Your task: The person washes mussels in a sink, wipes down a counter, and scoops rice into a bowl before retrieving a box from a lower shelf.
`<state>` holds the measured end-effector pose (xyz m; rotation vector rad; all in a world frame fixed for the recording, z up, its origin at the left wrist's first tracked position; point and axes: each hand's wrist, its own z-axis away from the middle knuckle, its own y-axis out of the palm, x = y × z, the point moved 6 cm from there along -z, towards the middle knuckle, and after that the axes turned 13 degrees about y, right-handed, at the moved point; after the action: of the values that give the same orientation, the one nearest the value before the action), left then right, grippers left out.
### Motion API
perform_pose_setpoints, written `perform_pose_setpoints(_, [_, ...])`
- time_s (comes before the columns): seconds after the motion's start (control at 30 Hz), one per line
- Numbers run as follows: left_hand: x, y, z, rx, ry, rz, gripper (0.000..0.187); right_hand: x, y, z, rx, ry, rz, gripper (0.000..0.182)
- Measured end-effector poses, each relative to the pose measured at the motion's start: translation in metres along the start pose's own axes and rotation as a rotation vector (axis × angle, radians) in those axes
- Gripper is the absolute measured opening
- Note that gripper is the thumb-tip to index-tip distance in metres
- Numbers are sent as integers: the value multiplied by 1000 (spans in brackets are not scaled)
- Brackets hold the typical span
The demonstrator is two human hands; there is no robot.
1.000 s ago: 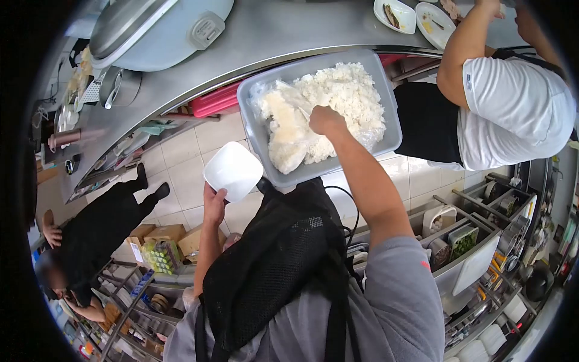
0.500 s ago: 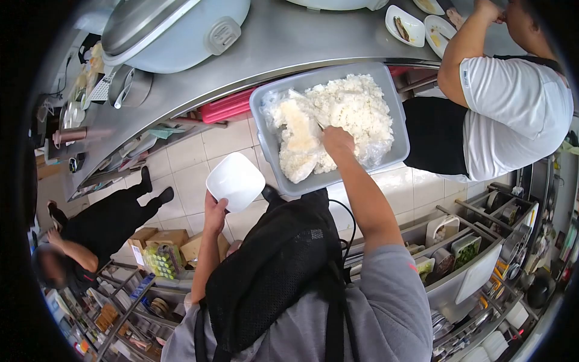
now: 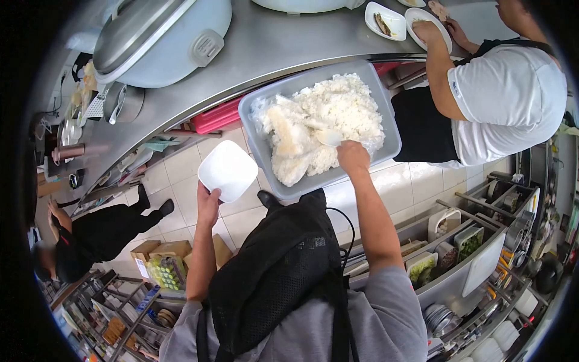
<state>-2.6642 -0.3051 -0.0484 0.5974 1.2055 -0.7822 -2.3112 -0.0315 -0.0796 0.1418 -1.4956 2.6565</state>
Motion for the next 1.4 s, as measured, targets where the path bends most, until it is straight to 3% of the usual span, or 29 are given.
perform_pose_setpoints(0.13, [-15,21,-19,-14,26,-27,57,31,35,-40,46,144,15,28])
perform_pose_setpoints(0.3, [-43,54,-36,-8,93,-33,52,17,70,-63,-187,-45,-326,34])
perform_pose_setpoints(0.43, [-43,72,-63,9,234,-229,46,-7,54,-46,-294,-208,-485,33])
perform_pose_setpoints(0.53, [-40,99,-83,-44,193,-141,45,-12,33,-29,-323,-248,-550,31])
perform_pose_setpoints(0.7, [-6,134,-109,14,254,-316,46,-9,15,-17,-266,-257,-499,31])
perform_pose_setpoints(0.8, [-24,153,-100,13,273,-431,48,-5,15,-26,-272,-289,-487,32])
perform_pose_setpoints(0.9, [-23,148,-95,2,234,-486,48,-8,15,-26,-115,-200,-654,35])
perform_pose_setpoints(1.0, [-28,138,-93,-57,297,-420,47,-4,-16,-7,-145,-231,-685,32])
perform_pose_setpoints(1.1, [-11,134,-94,-28,224,-423,50,23,-68,29,-263,-319,-596,30])
perform_pose_setpoints(1.2, [-7,159,-88,131,131,-238,54,68,-93,61,-238,-429,-449,32])
perform_pose_setpoints(1.27, [-11,177,-72,206,-43,102,59,87,-97,68,-252,-400,-191,33])
perform_pose_setpoints(1.4, [-11,169,-63,196,-30,110,60,64,-122,68,-491,-568,-395,34])
